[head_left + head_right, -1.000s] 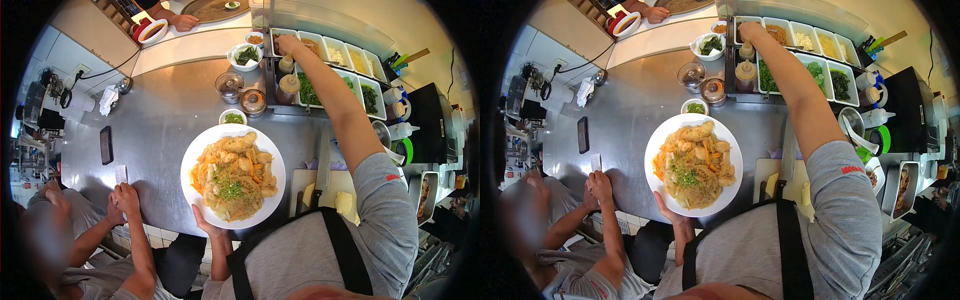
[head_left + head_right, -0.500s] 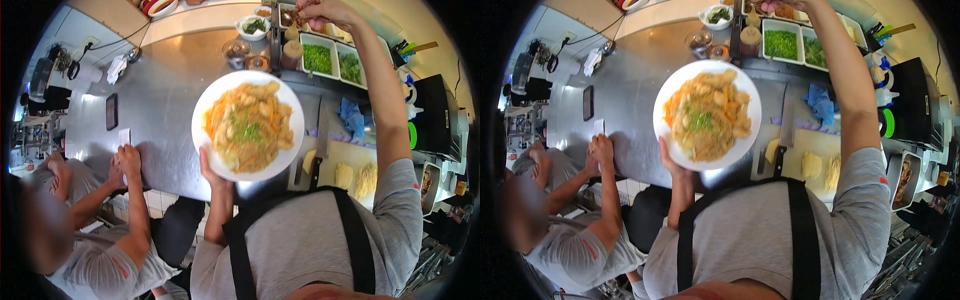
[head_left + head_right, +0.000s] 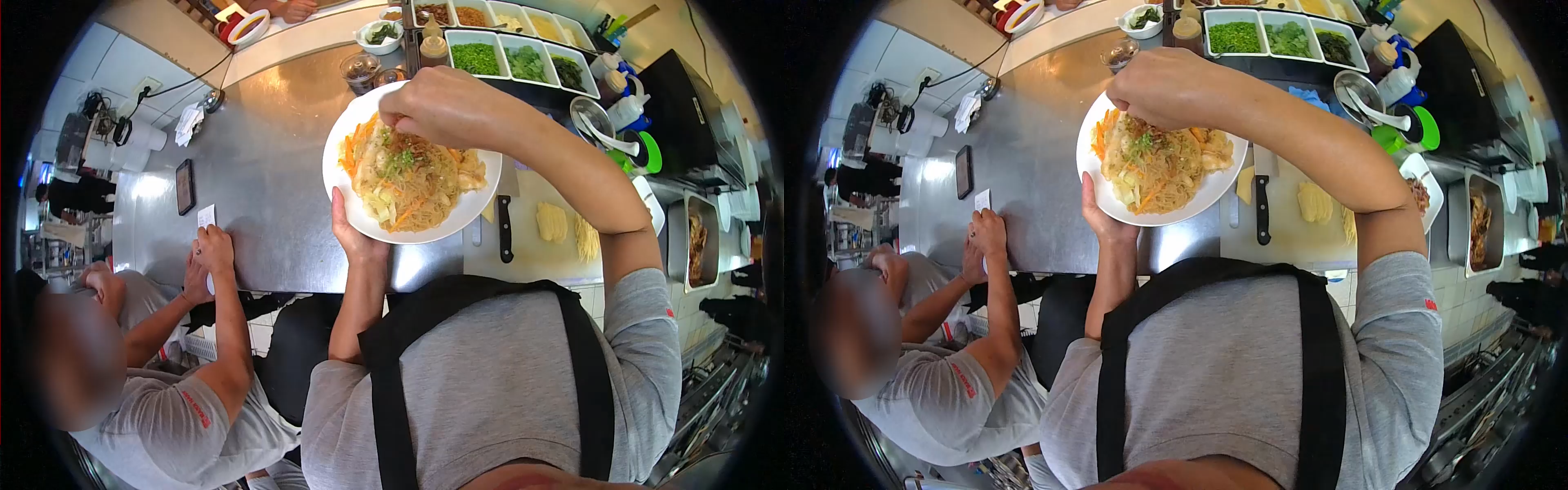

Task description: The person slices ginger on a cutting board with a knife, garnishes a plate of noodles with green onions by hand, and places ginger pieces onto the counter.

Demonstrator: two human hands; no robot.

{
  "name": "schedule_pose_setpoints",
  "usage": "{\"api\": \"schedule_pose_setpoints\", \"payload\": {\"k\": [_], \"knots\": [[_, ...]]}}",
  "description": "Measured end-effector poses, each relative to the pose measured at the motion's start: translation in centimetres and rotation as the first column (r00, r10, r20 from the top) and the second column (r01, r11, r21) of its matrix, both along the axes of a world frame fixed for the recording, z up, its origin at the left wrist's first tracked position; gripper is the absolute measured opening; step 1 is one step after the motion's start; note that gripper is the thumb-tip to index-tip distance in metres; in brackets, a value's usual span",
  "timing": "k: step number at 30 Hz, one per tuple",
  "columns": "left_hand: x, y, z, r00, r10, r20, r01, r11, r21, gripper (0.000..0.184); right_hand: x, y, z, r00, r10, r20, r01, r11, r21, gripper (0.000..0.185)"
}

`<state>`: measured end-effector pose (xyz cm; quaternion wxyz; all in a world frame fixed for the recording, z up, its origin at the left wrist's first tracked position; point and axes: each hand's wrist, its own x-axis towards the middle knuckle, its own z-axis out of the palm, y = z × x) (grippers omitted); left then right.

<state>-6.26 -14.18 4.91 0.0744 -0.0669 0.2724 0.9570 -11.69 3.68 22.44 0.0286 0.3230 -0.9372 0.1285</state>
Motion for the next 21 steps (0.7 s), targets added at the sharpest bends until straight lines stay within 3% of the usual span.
{"api": "schedule_pose_setpoints", "payload": {"k": [4,7,8,11,13,15,17,19,21], "knots": [[-0.4,-0.8,-0.1,0.999,-0.023,-0.03,0.023,1.0,0.001,0.064,0.5,-1.0,-0.4,0.999,-0.044,0.007,0.043,0.998,0.05,0.021],[-1.2,-1.7,-0.1,1.0,-0.018,-0.012,0.018,0.999,0.038,0.061,0.5,-1.5,-3.1,0.96,0.175,-0.22,-0.227,0.945,-0.234,0.025],[-1.5,-2.0,-0.2,1.0,-0.011,-0.007,0.011,0.999,0.036,0.061,0.9,-1.1,-3.5,0.979,0.145,-0.144,-0.184,0.934,-0.306,0.022],[-4.3,-5.6,-0.4,0.999,0.034,0.01,-0.035,0.999,0.035,0.062,2.3,-1.2,-2.2,0.991,-0.023,-0.133,-0.038,0.896,-0.442,0.024],[-6.0,-6.9,-0.3,0.992,0.121,0.036,-0.122,0.992,0.026,0.062,5.2,0.4,-1.6,0.976,-0.191,-0.103,0.13,0.895,-0.427,0.025],[-8.7,-8.2,-0.8,0.978,0.207,-0.022,-0.207,0.978,-0.006,0.062,7.7,2.6,-2.7,0.938,-0.286,-0.198,0.155,0.854,-0.496,0.023],[-11.3,-9.2,-0.6,0.956,0.286,-0.073,-0.288,0.957,-0.026,0.061,11.0,4.9,-3.5,0.897,-0.413,-0.16,0.28,0.808,-0.518,0.017],[-15.1,-11.1,-2.6,0.94,0.31,-0.141,-0.315,0.949,-0.01,0.06,14.1,7.7,-5.3,0.839,-0.542,-0.048,0.431,0.715,-0.551,0.012],[-18.8,-12.5,-3.1,0.936,0.316,-0.157,-0.32,0.947,-0.001,0.06,17.1,10.1,-7.7,0.696,-0.713,0.082,0.598,0.512,-0.617,0.007]]}}
